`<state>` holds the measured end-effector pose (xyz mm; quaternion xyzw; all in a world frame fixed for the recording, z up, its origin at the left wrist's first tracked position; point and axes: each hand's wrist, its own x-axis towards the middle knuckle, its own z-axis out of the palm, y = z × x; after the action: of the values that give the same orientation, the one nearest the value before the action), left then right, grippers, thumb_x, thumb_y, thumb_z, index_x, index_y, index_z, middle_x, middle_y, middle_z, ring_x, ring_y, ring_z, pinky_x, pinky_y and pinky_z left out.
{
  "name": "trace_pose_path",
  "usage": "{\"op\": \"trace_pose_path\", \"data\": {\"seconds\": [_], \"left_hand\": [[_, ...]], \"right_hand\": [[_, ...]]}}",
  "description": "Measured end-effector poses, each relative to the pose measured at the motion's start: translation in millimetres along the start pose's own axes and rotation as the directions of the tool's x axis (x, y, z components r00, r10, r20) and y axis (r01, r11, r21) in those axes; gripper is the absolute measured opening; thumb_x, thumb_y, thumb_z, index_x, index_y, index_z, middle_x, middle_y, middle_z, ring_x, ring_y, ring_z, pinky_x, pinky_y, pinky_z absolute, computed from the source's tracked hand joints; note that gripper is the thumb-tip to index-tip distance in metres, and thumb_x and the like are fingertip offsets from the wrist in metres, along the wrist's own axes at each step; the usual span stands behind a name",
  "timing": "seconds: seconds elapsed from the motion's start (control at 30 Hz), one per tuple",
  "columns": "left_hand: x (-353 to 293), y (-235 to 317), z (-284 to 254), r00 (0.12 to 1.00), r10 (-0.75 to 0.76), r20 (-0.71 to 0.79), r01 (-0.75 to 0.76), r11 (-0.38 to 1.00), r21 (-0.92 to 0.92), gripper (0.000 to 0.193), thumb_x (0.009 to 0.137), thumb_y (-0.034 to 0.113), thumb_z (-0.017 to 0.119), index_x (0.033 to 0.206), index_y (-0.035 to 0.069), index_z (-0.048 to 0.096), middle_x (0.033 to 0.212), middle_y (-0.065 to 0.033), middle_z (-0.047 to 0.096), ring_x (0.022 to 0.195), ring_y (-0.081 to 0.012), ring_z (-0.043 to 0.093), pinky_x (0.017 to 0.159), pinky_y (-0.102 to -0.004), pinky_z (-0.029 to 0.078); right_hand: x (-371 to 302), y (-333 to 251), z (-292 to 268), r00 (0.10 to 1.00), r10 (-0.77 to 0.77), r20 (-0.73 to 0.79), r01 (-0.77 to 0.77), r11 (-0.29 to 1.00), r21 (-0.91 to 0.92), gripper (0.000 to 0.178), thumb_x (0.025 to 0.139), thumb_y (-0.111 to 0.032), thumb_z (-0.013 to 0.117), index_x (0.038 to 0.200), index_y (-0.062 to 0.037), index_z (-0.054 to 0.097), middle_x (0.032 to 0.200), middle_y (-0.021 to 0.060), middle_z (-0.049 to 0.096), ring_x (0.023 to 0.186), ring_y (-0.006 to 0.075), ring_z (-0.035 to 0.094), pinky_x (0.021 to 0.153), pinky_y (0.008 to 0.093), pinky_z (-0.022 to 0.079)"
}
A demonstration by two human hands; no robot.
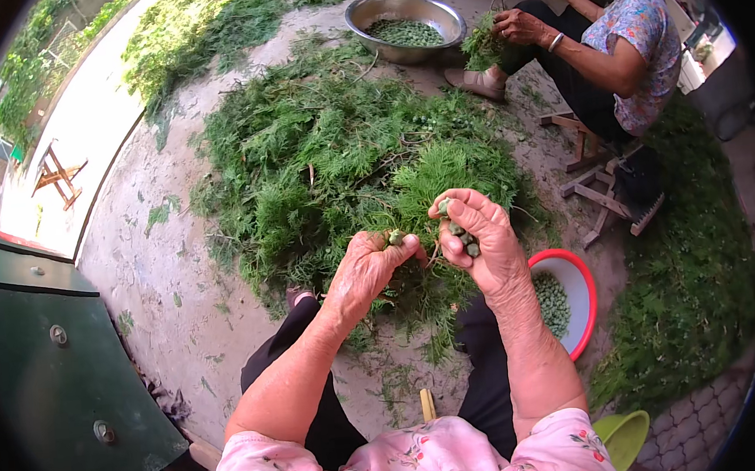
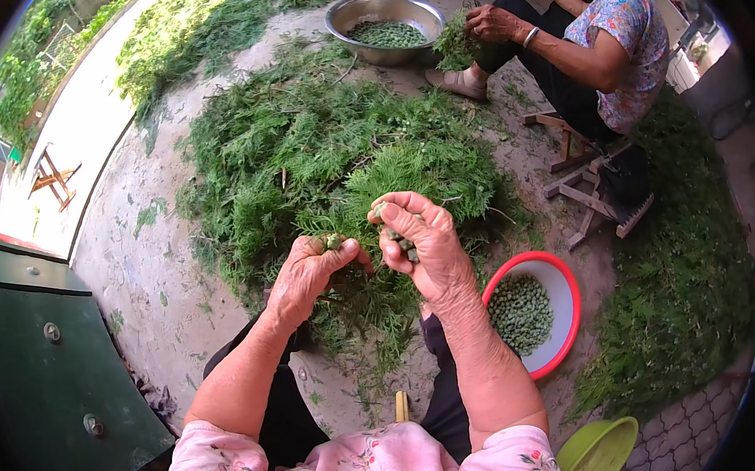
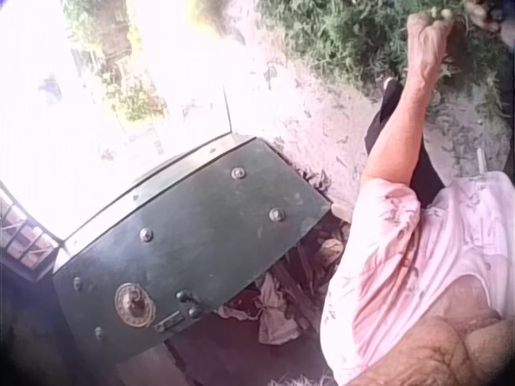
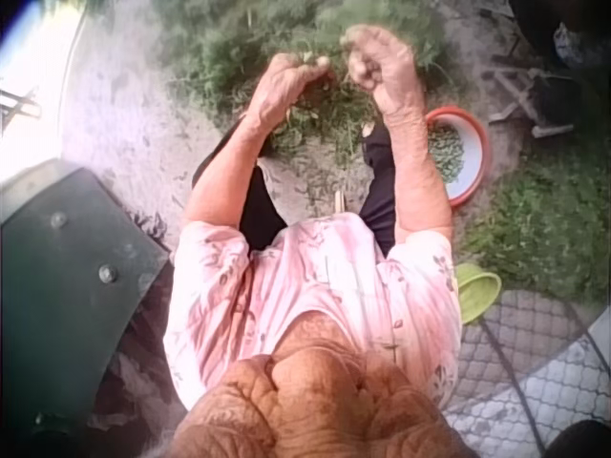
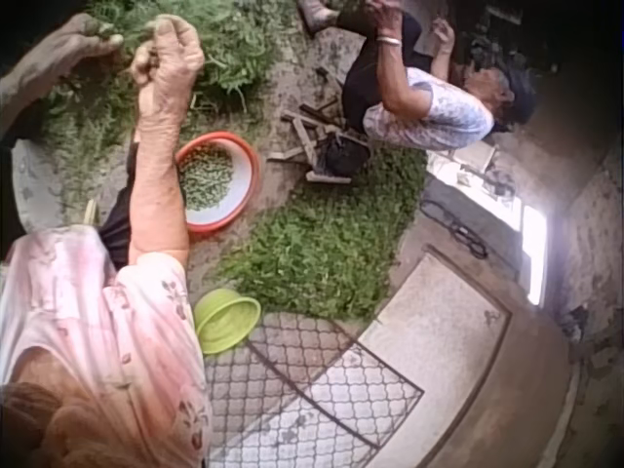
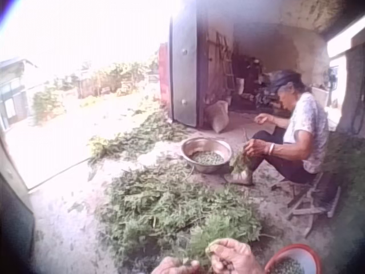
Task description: The person picks up a branch of cypress by hand, plucks the small green cones from the foliage, and drops them into a red bowl before discarding the bare branch.
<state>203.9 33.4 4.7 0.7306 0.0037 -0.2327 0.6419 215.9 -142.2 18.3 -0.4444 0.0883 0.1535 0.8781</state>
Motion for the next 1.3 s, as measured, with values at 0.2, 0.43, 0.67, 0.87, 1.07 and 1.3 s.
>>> {"op": "trace_pose_path", "data": {"seconds": [0.2,0.43,0.67,0.87,1.07,1.3], "left_hand": [[5,-5,6,0.995,0.061,-0.074,-0.049,0.987,0.152,0.033,0.089,0.034,0.055,0.080,0.004,0.065,0.055,0.0033,0.045,0.052,-0.0068,0.036,0.049,-0.0243,0.032],[7,-14,5,0.966,0.211,-0.149,-0.117,0.872,0.476,0.035,0.085,0.036,0.055,0.078,0.003,0.063,0.060,-0.0182,0.058,0.058,-0.0336,0.058,0.056,-0.0418,0.044],[5,-16,7,0.971,0.211,-0.115,-0.111,0.820,0.561,0.035,0.084,0.038,0.056,0.078,0.003,0.062,0.062,-0.0178,0.058,0.062,-0.0346,0.058,0.057,-0.0428,0.044],[4,-11,-1,0.993,0.065,-0.099,-0.059,0.996,0.070,0.029,0.086,0.031,0.060,0.085,0.002,0.063,0.056,0.0041,0.048,0.055,-0.0050,0.040,0.049,-0.0250,0.034],[0,8,1,0.988,-0.086,-0.126,0.025,0.904,-0.426,0.030,0.074,0.009,0.065,0.102,0.004,0.060,0.088,-0.0036,0.061,0.076,-0.0106,0.054,0.071,-0.0254,0.044],[-1,9,2,0.995,-0.052,-0.090,0.010,0.907,-0.422,0.033,0.074,0.009,0.067,0.105,0.005,0.060,0.084,-0.0007,0.060,0.075,-0.0089,0.054,0.068,-0.0245,0.044]], "right_hand": [[-4,1,1,0.995,0.084,0.057,-0.082,0.996,-0.043,0.017,0.085,-0.012,0.057,0.097,-0.0014,0.057,0.079,0.0072,0.060,0.051,0.0064,0.049,0.037,0.0167,0.031],[0,15,4,0.962,-0.217,0.165,0.264,0.595,-0.759,0.020,0.077,-0.018,0.069,0.090,-0.0042,0.064,0.077,0.0048,0.058,0.066,0.0115,0.054,0.056,0.0257,0.042],[4,23,3,0.975,-0.146,0.168,0.222,0.573,-0.789,0.023,0.077,-0.022,0.070,0.090,-0.0032,0.063,0.076,0.0049,0.058,0.063,0.0109,0.054,0.053,0.0256,0.042],[7,17,-3,0.990,0.136,0.027,-0.135,0.990,-0.034,0.023,0.086,-0.025,0.061,0.089,-0.0021,0.058,0.074,0.0027,0.056,0.053,0.0050,0.049,0.037,0.0163,0.031],[5,12,-3,0.992,0.121,0.033,-0.124,0.986,0.113,0.028,0.086,-0.030,0.060,0.090,-0.0030,0.056,0.074,0.0043,0.056,0.053,0.0072,0.049,0.038,0.0172,0.031],[7,16,-6,0.990,0.140,0.021,-0.142,0.984,0.110,0.025,0.085,-0.028,0.063,0.090,-0.0041,0.057,0.074,0.0034,0.056,0.053,0.0071,0.050,0.038,0.0174,0.031]]}}
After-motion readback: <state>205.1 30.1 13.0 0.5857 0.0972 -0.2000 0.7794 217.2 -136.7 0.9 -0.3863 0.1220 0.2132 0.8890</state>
